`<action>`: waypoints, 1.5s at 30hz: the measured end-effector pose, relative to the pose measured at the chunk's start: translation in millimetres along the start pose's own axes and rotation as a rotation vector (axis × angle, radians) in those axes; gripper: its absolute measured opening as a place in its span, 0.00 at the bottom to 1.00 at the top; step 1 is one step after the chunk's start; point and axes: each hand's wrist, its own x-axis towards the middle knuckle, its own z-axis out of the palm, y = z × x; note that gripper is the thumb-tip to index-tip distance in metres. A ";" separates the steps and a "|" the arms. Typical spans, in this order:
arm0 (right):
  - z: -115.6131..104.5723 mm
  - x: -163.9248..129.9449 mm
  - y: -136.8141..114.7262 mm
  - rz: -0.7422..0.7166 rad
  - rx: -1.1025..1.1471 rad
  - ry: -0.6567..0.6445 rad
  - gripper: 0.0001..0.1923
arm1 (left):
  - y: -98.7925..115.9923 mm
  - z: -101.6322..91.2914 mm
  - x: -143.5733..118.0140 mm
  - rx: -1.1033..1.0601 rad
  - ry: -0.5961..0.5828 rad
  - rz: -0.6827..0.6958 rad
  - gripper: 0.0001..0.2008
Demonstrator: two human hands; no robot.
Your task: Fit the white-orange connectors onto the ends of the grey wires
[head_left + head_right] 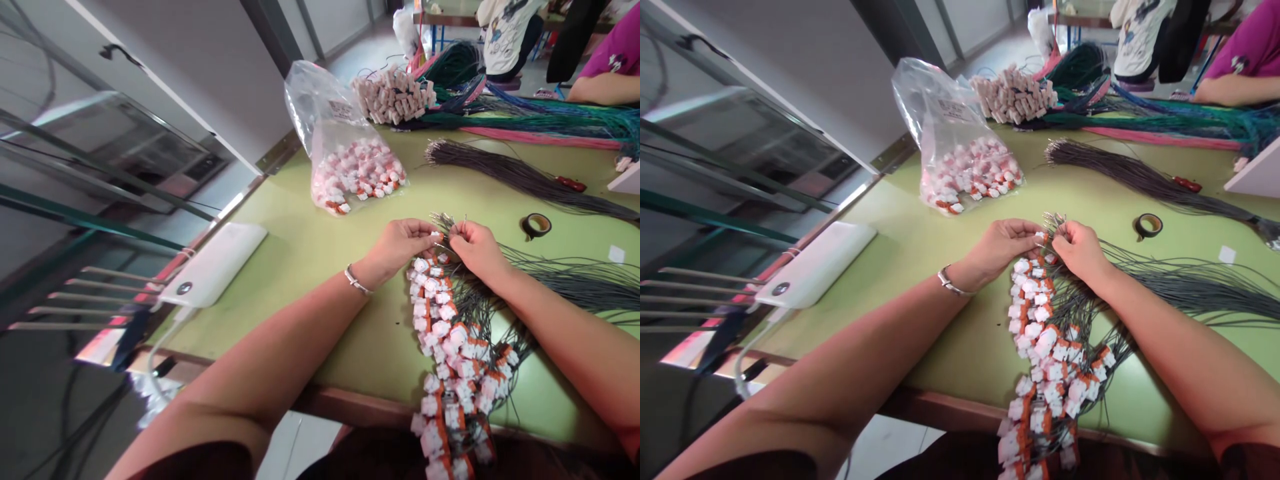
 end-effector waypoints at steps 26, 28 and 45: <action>1.7 0.0 1.9 -0.037 0.013 -0.024 0.04 | 0.5 -0.1 0.6 -0.025 -0.095 -0.026 0.09; -1.3 -1.0 1.7 -0.134 -0.051 0.015 0.05 | 1.6 -1.0 -0.2 -0.040 -0.094 -0.038 0.09; -18.1 -2.6 -6.4 -0.068 0.184 0.127 0.13 | 18.3 -12.3 -9.9 0.472 -0.192 0.129 0.07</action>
